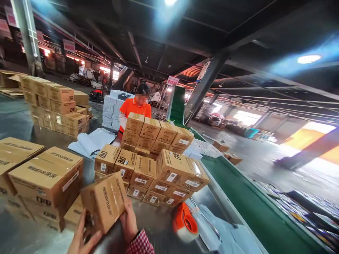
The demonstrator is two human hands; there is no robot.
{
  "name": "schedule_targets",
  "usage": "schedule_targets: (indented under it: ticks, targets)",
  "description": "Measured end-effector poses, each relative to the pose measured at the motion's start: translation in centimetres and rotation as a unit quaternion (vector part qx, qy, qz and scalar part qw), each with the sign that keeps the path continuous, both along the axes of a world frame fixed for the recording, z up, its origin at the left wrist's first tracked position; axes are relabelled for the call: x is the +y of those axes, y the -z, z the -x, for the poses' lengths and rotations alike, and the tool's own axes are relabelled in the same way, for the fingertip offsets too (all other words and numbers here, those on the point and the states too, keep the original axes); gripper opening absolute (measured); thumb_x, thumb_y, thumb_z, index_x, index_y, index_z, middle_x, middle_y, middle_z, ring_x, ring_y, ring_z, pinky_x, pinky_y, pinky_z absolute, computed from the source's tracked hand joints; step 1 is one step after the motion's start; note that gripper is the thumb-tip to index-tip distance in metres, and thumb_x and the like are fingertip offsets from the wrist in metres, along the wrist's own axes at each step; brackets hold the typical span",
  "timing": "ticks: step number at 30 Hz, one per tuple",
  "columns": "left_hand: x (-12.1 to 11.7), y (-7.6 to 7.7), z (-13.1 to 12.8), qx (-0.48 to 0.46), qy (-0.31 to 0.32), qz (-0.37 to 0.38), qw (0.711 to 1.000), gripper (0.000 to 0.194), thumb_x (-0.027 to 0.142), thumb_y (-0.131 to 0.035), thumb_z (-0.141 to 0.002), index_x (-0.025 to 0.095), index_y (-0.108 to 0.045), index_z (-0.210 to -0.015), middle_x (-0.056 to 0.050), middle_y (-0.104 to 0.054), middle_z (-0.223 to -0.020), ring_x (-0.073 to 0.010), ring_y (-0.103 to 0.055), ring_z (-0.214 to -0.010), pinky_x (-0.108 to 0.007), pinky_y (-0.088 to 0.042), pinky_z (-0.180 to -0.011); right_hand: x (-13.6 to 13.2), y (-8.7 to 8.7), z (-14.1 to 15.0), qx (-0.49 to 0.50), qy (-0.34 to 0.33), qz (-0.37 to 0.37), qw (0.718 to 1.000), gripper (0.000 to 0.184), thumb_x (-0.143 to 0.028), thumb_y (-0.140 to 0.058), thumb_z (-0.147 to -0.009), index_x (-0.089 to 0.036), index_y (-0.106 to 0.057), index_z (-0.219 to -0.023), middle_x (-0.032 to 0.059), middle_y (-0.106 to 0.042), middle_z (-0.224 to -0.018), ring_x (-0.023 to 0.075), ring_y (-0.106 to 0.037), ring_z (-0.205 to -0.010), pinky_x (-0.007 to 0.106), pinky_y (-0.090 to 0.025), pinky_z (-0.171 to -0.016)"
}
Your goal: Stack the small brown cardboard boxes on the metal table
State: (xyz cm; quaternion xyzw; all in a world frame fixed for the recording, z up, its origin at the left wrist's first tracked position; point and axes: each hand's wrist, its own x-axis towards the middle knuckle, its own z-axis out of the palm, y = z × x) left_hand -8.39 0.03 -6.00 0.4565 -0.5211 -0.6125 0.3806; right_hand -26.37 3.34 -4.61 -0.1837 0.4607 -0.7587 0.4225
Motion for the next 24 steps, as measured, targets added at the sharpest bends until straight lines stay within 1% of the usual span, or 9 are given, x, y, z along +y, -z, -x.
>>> schedule_targets:
  ticks: [2,4,7,9,10,12,15,19,24]
  targets:
    - [-1.4,-3.0,1.6,-0.019,0.027,0.101,0.994,0.086,0.070,-0.071,-0.075,0.051,-0.037,-0.151,0.005,-0.032,-0.172,-0.0308,-0.028,-0.160,-0.047,-0.021,-0.135,0.1,-1.7,1.2,-0.078,0.052,0.030,0.995,0.054,-0.068,-0.079,-0.069,-0.029,-0.072,-0.106,0.0039,-0.077,-0.121,0.0294,-0.068,-0.120,0.049,-0.049,-0.113]
    - [-3.3,-7.6,4.3,-0.021,0.086,0.163,0.983,0.081,0.065,-0.071,-0.077,0.038,-0.045,-0.149,-0.006,-0.037,-0.167,-0.0325,-0.028,-0.160,-0.049,-0.023,-0.134,-0.2,-4.5,3.1,-0.128,0.078,0.045,0.988,0.052,-0.063,-0.078,-0.071,-0.025,-0.073,-0.106,0.0056,-0.080,-0.113,0.0291,-0.071,-0.110,0.048,-0.054,-0.107]
    - [-6.5,-14.6,10.3,-0.017,0.141,0.271,0.952,0.063,0.049,-0.058,-0.090,0.020,-0.053,-0.146,-0.017,-0.041,-0.160,-0.0351,-0.034,-0.156,-0.052,-0.026,-0.132,-1.0,-8.6,6.8,-0.159,0.085,0.054,0.982,0.042,-0.055,-0.069,-0.083,-0.022,-0.072,-0.109,0.0051,-0.080,-0.101,0.0237,-0.074,-0.088,0.044,-0.059,-0.094]
    - [-8.3,-17.9,14.8,-0.031,0.168,0.317,0.933,0.055,0.038,-0.056,-0.091,0.016,-0.058,-0.141,-0.019,-0.048,-0.155,-0.0353,-0.042,-0.151,-0.052,-0.027,-0.131,-1.2,-10.1,9.3,-0.171,0.096,0.060,0.979,0.038,-0.056,-0.059,-0.092,-0.024,-0.070,-0.109,0.0037,-0.079,-0.101,0.0206,-0.075,-0.089,0.040,-0.059,-0.096]
    - [-9.0,-18.9,16.9,-0.041,0.185,0.329,0.925,0.052,0.034,-0.057,-0.090,0.015,-0.061,-0.138,-0.019,-0.051,-0.153,-0.0345,-0.045,-0.149,-0.051,-0.029,-0.130,-1.2,-10.3,10.4,-0.175,0.105,0.060,0.977,0.038,-0.058,-0.055,-0.095,-0.024,-0.070,-0.105,0.0034,-0.078,-0.100,0.0196,-0.075,-0.092,0.039,-0.057,-0.100]
    - [-9.9,-19.7,20.3,-0.056,0.217,0.339,0.914,0.046,0.026,-0.060,-0.087,0.017,-0.066,-0.131,-0.017,-0.057,-0.149,-0.0327,-0.052,-0.143,-0.049,-0.032,-0.128,-0.6,-9.9,11.9,-0.176,0.110,0.047,0.977,0.042,-0.061,-0.052,-0.097,-0.023,-0.069,-0.092,0.0052,-0.076,-0.093,0.0199,-0.075,-0.096,0.039,-0.053,-0.108]
    - [-10.0,-19.1,23.4,-0.053,0.240,0.344,0.906,0.041,0.019,-0.064,-0.082,0.019,-0.072,-0.123,-0.015,-0.063,-0.144,-0.0306,-0.058,-0.138,-0.047,-0.037,-0.126,0.9,-8.1,13.0,-0.169,0.092,0.012,0.981,0.047,-0.065,-0.060,-0.091,-0.021,-0.066,-0.077,0.0115,-0.075,-0.087,0.0259,-0.076,-0.095,0.046,-0.050,-0.112]
    - [-9.4,-17.9,24.5,-0.045,0.226,0.349,0.908,0.042,0.022,-0.062,-0.087,0.020,-0.070,-0.129,-0.015,-0.060,-0.151,-0.0298,-0.056,-0.141,-0.047,-0.036,-0.127,2.2,-6.2,13.1,-0.159,0.108,0.032,0.981,0.034,-0.053,-0.072,-0.083,-0.019,-0.071,-0.088,0.0135,-0.078,-0.108,0.0255,-0.075,-0.109,0.043,-0.048,-0.117]
    - [-10.3,-18.3,25.0,-0.043,0.222,0.350,0.909,0.041,0.019,-0.062,-0.087,0.017,-0.071,-0.127,-0.016,-0.062,-0.150,-0.0298,-0.056,-0.142,-0.045,-0.033,-0.129,1.3,-6.4,13.1,-0.172,0.103,0.058,0.978,0.014,-0.032,-0.070,-0.082,-0.021,-0.069,-0.091,0.0114,-0.075,-0.122,0.0248,-0.071,-0.119,0.046,-0.053,-0.112]
